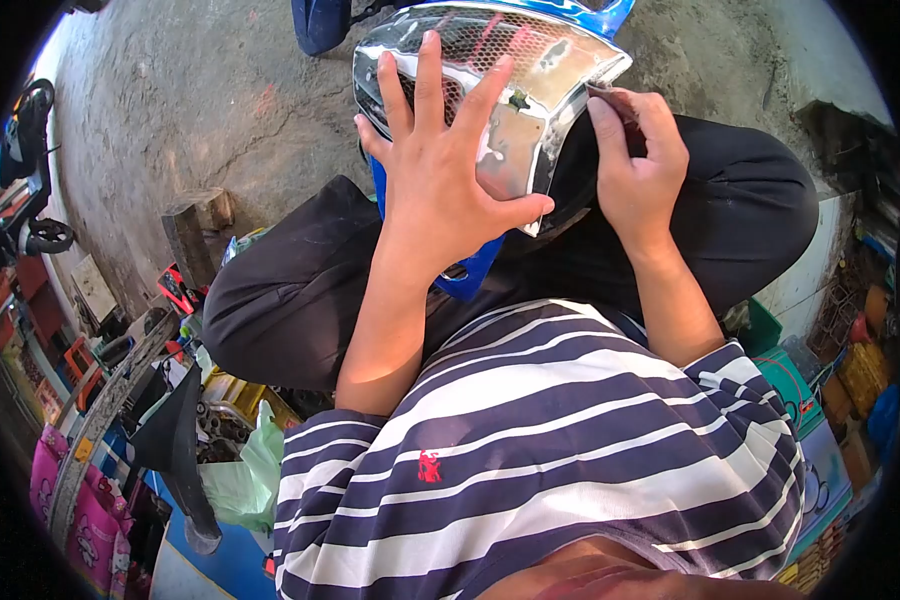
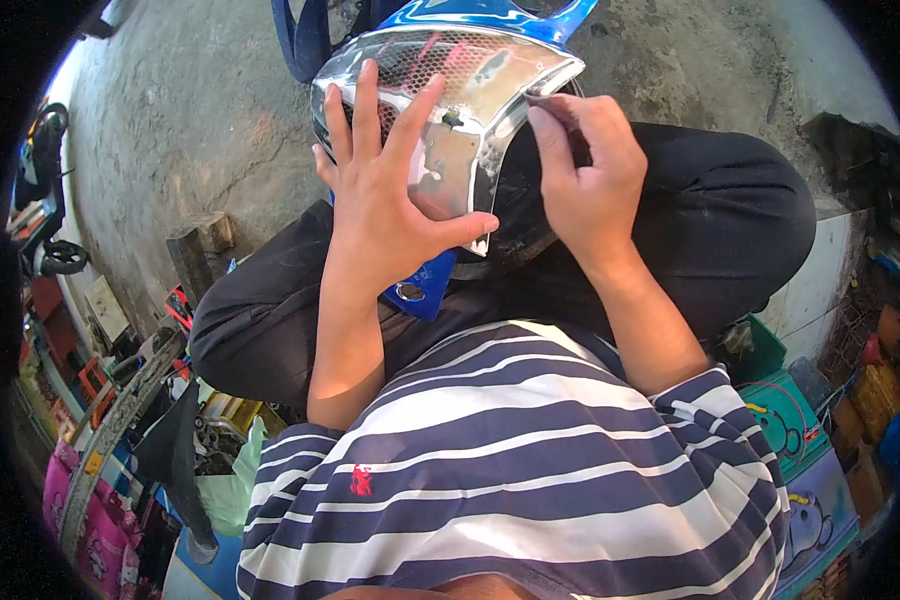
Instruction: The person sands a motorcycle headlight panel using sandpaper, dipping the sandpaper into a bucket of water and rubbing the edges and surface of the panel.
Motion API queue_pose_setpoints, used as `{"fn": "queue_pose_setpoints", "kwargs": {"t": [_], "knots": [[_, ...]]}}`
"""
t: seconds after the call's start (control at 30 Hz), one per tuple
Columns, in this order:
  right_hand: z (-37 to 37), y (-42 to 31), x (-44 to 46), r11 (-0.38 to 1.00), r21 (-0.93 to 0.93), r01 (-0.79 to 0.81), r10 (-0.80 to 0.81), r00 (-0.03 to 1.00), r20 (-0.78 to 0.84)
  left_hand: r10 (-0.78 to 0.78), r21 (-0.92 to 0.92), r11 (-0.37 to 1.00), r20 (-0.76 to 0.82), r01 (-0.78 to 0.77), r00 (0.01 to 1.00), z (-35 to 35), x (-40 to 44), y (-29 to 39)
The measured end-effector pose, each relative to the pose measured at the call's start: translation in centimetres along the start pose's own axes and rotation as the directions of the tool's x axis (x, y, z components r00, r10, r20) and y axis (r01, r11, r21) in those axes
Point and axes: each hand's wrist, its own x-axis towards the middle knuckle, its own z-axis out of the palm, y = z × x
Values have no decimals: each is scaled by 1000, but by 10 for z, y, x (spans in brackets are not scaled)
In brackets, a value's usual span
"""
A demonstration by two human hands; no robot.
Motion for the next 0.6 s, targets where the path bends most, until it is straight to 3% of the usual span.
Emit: {"fn": "queue_pose_setpoints", "kwargs": {"t": [0.03,0.13,0.23,0.3,0.37,0.43,0.5,0.6], "knots": [[0,-3,-4,1000,-24,5,-5,1000,16,-5,-2,1000,6,5,1000,-1,0,0],[2,-10,-8,986,161,-35,15,992,126,-8,-14,1000,12,8,1000,0,2,-2],[-1,0,0,1000,21,-20,19,998,60,-4,-8,1000,6,4,1000,-1,2,0],[-1,-2,3,986,108,-125,130,991,-38,-6,1,1000,8,6,1000,-2,0,1],[-2,-7,-4,999,-51,-14,16,999,44,-6,5,1000,11,6,1000,0,1,2],[0,-12,-10,993,75,93,-103,985,139,-12,-13,1000,16,12,1000,0,3,-1],[-2,-13,-2,998,28,58,-62,989,131,-11,-19,1000,13,11,1000,0,2,-1],[-1,0,4,985,110,-132,138,989,-48,-2,-6,1000,1,2,1000,-1,1,0]]}}
